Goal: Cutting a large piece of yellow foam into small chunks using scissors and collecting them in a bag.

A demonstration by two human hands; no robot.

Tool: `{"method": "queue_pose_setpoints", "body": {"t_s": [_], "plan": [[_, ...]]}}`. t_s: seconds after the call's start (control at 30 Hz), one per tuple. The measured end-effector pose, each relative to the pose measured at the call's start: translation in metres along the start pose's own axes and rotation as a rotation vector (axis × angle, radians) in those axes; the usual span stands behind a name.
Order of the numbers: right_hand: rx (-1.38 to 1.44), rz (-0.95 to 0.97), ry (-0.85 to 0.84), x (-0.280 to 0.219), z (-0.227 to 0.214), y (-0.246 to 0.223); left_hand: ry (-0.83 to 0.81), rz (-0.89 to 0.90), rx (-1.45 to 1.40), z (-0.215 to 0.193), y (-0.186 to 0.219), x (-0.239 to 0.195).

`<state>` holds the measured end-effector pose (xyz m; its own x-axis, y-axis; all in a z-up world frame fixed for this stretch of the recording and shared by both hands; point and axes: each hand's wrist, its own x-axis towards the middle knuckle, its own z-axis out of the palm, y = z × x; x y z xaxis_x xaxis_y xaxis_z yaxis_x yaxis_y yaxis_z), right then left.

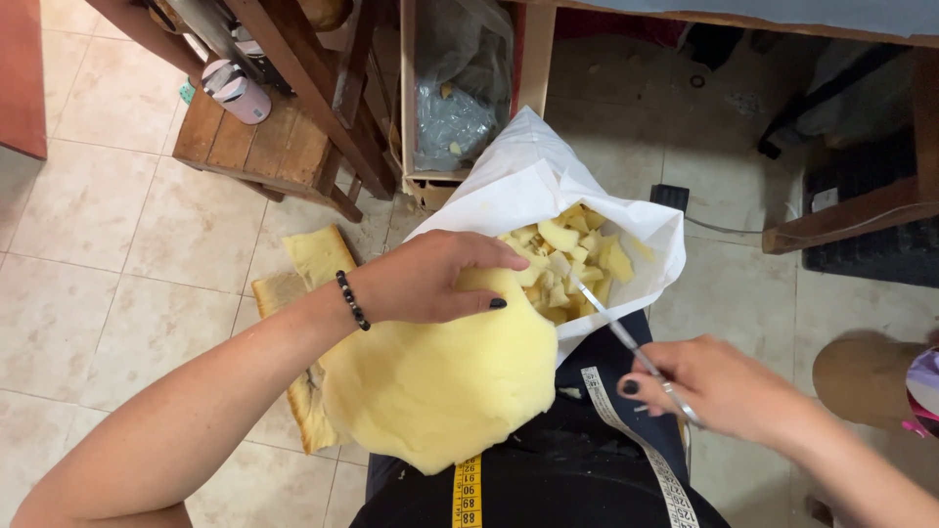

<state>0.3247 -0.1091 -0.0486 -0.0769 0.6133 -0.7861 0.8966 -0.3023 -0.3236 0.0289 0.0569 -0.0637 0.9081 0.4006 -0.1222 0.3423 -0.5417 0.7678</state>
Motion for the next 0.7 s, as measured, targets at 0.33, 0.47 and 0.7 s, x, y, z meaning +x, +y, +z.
{"method": "queue_pose_setpoints", "body": {"t_s": [0.33, 0.47, 0.7], "plan": [[0.409, -0.222, -0.131, 0.003, -0.005, 0.029, -0.303, -0.364, 0.279, 0.012, 0.014, 0.021], [0.528, -0.174, -0.197, 0.009, 0.006, 0.011, -0.549, -0.327, 0.381, 0.025, -0.002, 0.044], [0.430, -0.241, -0.337, 0.014, 0.022, 0.020, -0.269, -0.195, 0.350, 0.011, 0.012, 0.029]]}}
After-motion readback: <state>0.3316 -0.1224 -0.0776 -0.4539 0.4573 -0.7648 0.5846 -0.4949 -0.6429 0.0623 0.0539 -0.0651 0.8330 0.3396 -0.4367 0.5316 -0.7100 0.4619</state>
